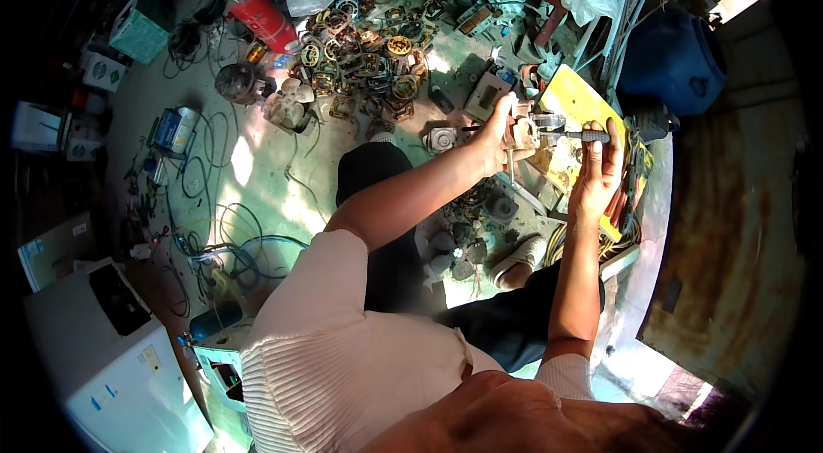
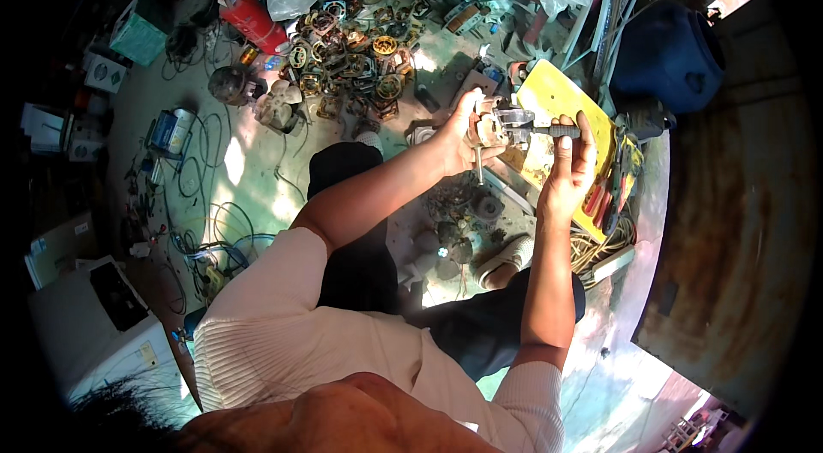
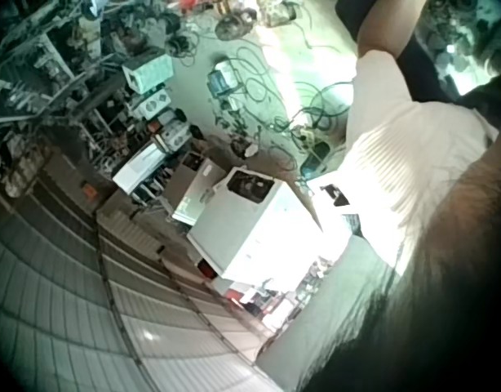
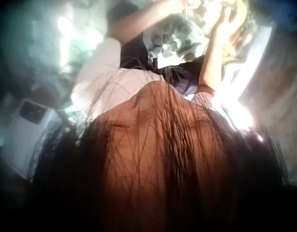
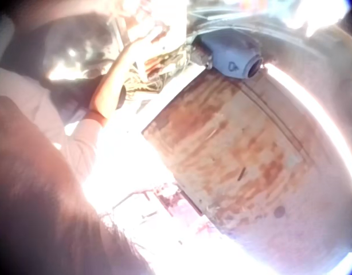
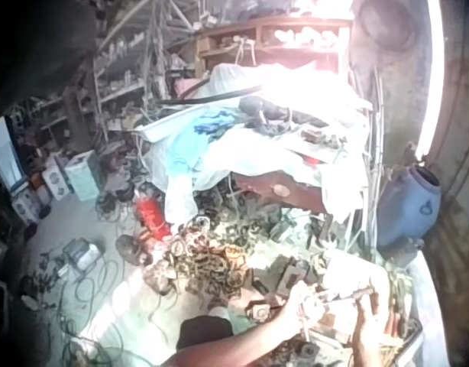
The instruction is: The person disassembles a mechanical component using a screwdriver and by hand, removing various small metal parts and fasteners and placing them on a yellow board.
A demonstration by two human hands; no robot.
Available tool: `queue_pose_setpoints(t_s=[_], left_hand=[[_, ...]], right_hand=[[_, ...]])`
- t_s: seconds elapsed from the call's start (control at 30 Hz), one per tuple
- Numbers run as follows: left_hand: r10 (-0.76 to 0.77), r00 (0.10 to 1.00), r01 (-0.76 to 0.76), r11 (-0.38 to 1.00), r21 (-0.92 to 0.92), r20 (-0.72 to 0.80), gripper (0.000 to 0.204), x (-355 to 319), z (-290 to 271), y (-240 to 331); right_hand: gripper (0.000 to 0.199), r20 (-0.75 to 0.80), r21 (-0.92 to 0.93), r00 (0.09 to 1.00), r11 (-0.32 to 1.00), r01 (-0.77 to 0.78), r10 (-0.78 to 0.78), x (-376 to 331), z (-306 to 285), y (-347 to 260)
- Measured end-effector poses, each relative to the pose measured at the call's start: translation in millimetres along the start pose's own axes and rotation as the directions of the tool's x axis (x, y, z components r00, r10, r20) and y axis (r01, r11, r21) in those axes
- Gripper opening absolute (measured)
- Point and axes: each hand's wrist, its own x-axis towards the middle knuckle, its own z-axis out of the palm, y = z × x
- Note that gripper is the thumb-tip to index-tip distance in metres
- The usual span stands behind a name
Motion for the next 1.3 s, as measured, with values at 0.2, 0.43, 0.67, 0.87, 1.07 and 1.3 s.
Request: queue_pose_setpoints(t_s=[0.2,0.43,0.67,0.87,1.07,1.3], left_hand=[[-0.062,0.998,0.061,0.997,0.046,0.019,0.071,1,2,1],[-0.022,0.997,0.024,0.999,-0.029,0.068,0.063,-1,-2,7],[-0.062,0.997,0.059,0.996,0.063,0.048,0.072,-3,3,5],[-0.035,0.999,0.032,0.991,0.131,0.022,0.081,-12,7,6],[-0.061,0.998,0.060,0.989,0.139,0.006,0.084,-11,5,6],[-0.101,0.995,0.102,0.984,0.143,-0.016,0.088,-2,0,4]], right_hand=[[0.043,-0.052,-0.126,0.999,0.992,-0.021,0.015,0,-7,0],[0.045,0.024,0.022,0.999,0.999,-0.034,0.034,-2,6,-3],[0.039,0.067,0.040,0.998,0.999,-0.001,-0.001,1,-3,-8],[0.037,-0.006,-0.148,1.000,0.989,0.014,-0.015,1,-11,-2],[0.039,0.026,-0.047,0.999,0.998,0.038,-0.037,-2,9,-12],[0.036,0.038,0.028,0.998,0.998,0.048,-0.049,1,8,-12]])
